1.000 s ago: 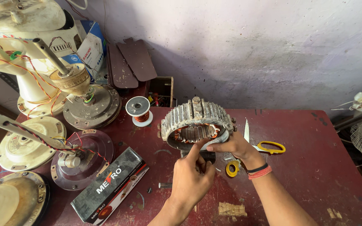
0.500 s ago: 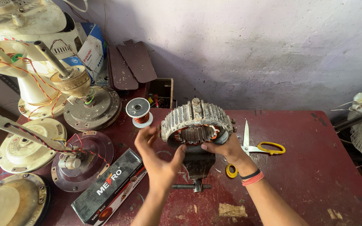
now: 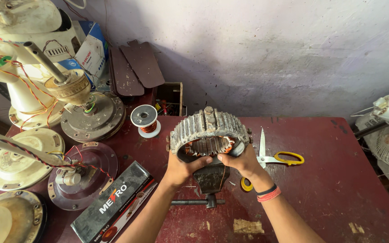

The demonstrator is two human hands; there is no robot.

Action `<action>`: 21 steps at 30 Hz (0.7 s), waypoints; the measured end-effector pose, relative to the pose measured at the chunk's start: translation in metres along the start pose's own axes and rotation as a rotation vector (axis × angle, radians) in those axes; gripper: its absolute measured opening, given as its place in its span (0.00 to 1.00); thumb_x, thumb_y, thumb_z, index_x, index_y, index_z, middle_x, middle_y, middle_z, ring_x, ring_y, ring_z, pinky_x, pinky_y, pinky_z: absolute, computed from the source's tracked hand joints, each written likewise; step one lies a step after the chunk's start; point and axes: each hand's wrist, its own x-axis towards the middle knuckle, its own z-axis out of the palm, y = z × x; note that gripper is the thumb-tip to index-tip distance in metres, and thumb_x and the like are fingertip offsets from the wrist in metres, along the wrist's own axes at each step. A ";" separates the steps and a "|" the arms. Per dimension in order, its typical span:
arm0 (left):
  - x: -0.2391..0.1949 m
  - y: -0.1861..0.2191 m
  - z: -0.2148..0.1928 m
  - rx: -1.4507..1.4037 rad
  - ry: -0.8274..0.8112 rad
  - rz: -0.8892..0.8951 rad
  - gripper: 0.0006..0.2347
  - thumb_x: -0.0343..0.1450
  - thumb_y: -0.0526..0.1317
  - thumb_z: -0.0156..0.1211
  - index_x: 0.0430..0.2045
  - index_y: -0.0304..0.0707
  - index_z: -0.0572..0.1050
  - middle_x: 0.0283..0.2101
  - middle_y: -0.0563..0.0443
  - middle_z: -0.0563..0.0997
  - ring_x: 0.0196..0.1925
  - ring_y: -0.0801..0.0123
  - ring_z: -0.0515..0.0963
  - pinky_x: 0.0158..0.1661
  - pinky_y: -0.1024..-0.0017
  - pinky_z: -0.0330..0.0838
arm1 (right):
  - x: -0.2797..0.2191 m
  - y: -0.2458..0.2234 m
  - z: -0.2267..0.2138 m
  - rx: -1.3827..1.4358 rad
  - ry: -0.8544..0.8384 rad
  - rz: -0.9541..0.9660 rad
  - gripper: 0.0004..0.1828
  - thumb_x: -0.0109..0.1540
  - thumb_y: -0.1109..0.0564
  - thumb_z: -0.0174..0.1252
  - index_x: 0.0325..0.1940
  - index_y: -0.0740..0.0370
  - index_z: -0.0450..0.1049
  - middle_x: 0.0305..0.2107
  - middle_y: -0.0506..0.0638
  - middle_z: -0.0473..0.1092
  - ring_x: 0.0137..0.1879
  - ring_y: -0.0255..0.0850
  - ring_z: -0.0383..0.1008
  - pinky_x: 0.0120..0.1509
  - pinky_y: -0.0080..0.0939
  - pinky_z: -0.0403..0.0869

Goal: The person works on a motor armature clamped in a vise, using a screwdriver to adjust copper windings and inserting a thin wire into the slots. They rotate the armature to access different sections and continue the winding process.

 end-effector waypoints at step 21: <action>-0.001 0.005 0.007 0.084 -0.021 0.051 0.17 0.62 0.31 0.74 0.44 0.31 0.78 0.43 0.48 0.85 0.44 0.67 0.84 0.47 0.66 0.81 | 0.000 -0.023 0.013 0.149 0.044 0.087 0.30 0.54 0.54 0.70 0.57 0.66 0.73 0.48 0.50 0.76 0.53 0.40 0.75 0.59 0.43 0.74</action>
